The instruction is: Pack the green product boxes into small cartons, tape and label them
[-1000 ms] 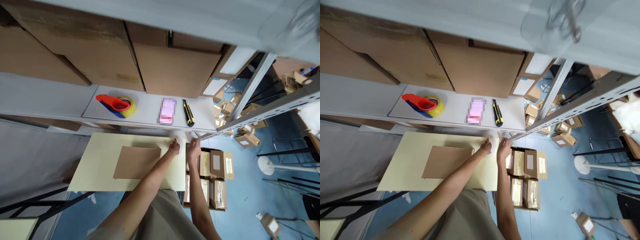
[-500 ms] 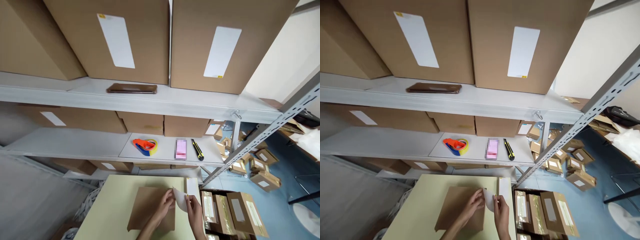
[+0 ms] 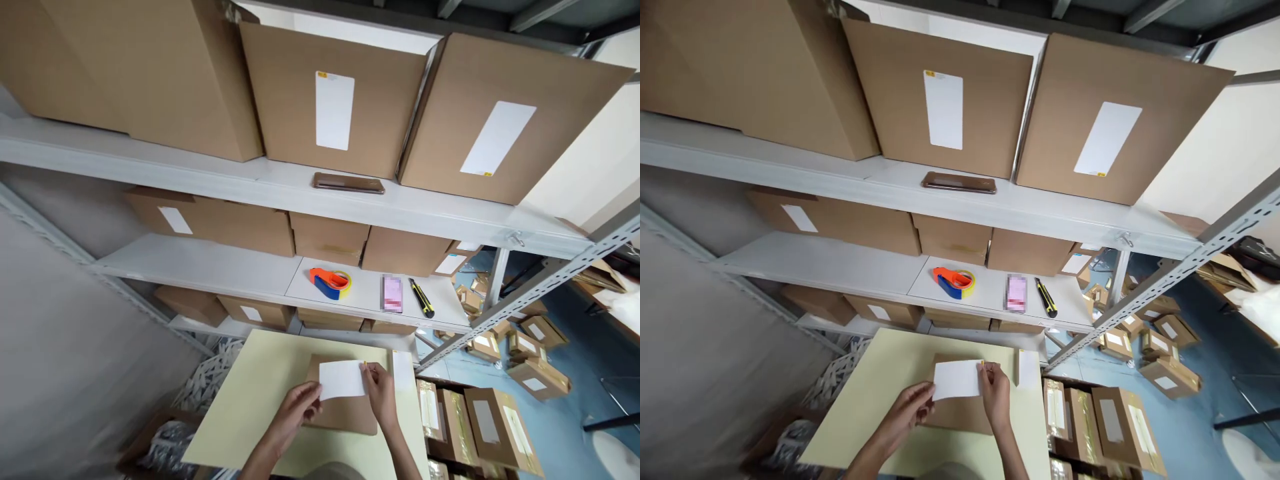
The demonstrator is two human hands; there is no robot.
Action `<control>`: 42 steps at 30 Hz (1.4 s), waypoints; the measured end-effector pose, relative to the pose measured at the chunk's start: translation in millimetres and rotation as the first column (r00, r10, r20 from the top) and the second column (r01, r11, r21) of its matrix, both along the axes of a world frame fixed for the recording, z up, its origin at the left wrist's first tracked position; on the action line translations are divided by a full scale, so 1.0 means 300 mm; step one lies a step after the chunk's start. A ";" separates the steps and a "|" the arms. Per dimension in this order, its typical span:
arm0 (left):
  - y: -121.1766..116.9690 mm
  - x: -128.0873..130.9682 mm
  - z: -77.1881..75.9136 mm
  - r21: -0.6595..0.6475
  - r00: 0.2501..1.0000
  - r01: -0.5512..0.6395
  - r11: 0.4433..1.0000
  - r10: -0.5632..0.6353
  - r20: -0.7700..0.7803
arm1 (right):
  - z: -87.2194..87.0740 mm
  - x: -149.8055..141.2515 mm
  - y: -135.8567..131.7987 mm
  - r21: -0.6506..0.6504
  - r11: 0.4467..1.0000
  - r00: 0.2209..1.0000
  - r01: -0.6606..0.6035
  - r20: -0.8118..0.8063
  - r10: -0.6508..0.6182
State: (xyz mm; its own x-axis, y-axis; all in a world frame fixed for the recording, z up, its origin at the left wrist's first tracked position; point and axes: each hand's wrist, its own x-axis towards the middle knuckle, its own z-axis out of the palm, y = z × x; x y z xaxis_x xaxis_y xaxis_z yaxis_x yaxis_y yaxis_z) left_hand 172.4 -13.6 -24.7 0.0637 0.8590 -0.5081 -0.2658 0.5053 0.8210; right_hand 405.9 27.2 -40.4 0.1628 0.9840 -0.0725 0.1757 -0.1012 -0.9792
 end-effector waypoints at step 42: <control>-0.125 -0.584 -0.026 0.251 0.971 0.234 0.939 -0.213 -0.110 | 0.206 -0.660 -0.199 0.058 0.852 0.814 -0.520 0.335 0.474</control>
